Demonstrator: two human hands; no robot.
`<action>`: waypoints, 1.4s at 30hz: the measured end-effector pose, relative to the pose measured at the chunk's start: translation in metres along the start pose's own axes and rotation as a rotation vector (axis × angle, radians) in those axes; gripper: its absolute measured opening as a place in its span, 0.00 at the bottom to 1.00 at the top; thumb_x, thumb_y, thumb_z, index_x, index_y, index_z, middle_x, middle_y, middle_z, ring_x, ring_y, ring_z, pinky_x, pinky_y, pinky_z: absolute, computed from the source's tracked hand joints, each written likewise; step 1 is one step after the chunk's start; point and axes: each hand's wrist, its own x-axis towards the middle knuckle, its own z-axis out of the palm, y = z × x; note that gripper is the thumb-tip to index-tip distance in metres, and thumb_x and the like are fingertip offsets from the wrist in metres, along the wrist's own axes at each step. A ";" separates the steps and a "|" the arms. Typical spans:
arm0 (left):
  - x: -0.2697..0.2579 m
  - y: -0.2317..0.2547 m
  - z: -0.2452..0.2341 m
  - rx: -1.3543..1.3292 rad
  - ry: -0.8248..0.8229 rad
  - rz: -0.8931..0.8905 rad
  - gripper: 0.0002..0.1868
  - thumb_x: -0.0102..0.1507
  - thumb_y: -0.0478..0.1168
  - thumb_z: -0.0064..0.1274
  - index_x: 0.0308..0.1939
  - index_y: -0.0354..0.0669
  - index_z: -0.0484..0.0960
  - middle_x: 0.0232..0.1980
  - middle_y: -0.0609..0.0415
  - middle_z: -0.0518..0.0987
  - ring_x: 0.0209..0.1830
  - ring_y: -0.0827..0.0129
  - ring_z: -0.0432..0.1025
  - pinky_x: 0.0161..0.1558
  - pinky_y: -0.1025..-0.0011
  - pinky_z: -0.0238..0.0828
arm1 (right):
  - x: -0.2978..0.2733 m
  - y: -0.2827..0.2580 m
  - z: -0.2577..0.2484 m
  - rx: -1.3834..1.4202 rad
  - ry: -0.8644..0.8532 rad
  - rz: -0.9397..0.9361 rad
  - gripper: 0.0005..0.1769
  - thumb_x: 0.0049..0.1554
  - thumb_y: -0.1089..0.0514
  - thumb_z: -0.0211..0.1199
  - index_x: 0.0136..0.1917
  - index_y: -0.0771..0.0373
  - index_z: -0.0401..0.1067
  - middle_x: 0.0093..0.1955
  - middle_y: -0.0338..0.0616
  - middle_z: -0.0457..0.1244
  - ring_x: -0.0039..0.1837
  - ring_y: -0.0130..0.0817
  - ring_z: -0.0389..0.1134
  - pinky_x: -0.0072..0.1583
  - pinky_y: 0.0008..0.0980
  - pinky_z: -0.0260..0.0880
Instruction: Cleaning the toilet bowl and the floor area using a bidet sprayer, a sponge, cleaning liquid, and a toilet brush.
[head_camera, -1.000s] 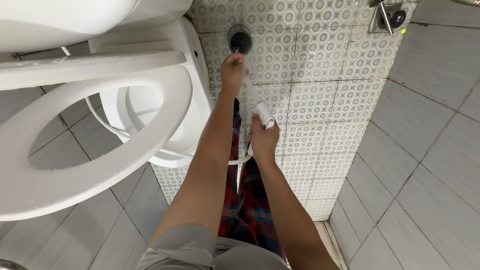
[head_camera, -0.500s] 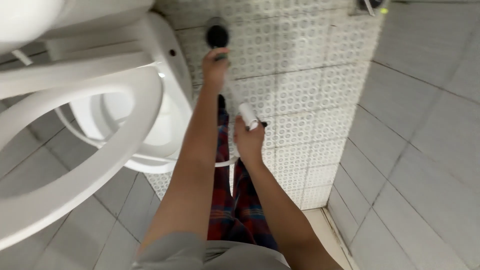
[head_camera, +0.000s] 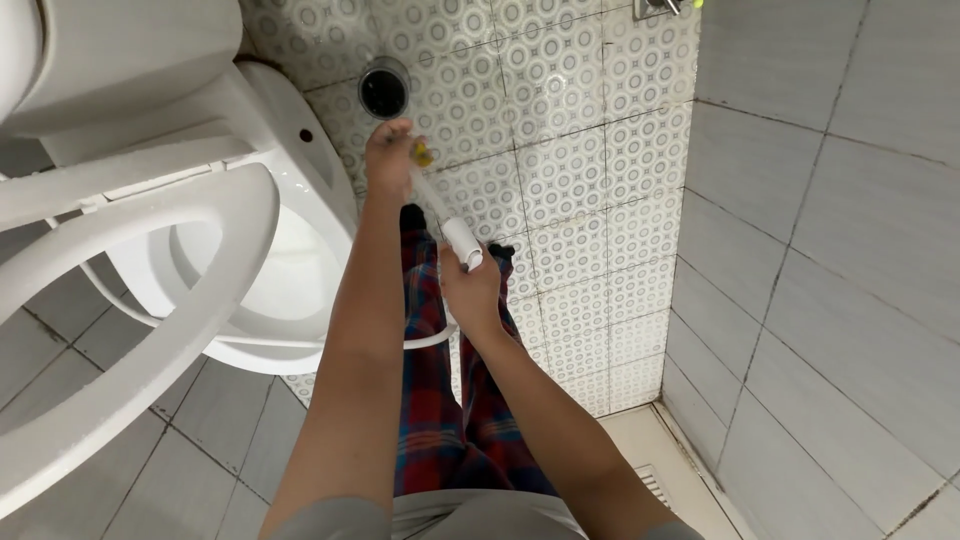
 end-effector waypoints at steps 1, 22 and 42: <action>0.008 -0.011 -0.005 0.002 -0.004 0.001 0.03 0.66 0.30 0.50 0.36 0.40 0.77 0.36 0.54 0.77 0.31 0.65 0.77 0.30 0.66 0.77 | 0.000 0.000 -0.001 0.003 0.002 -0.003 0.08 0.60 0.58 0.61 0.45 0.66 0.70 0.29 0.35 0.59 0.29 0.20 0.56 0.31 0.26 0.56; -0.011 -0.006 -0.022 0.264 -0.105 0.299 0.15 0.66 0.37 0.53 0.55 0.35 0.81 0.48 0.60 0.84 0.38 0.78 0.77 0.30 0.75 0.72 | 0.004 0.002 -0.003 -0.126 -0.038 0.008 0.10 0.62 0.57 0.61 0.45 0.68 0.70 0.28 0.37 0.60 0.29 0.23 0.59 0.32 0.26 0.61; 0.060 -0.041 -0.034 0.908 0.207 0.311 0.28 0.79 0.51 0.46 0.35 0.31 0.84 0.27 0.50 0.78 0.28 0.67 0.72 0.39 0.67 0.70 | 0.034 0.001 0.008 -0.140 0.010 0.008 0.09 0.61 0.57 0.60 0.47 0.67 0.71 0.28 0.37 0.60 0.28 0.22 0.59 0.32 0.26 0.61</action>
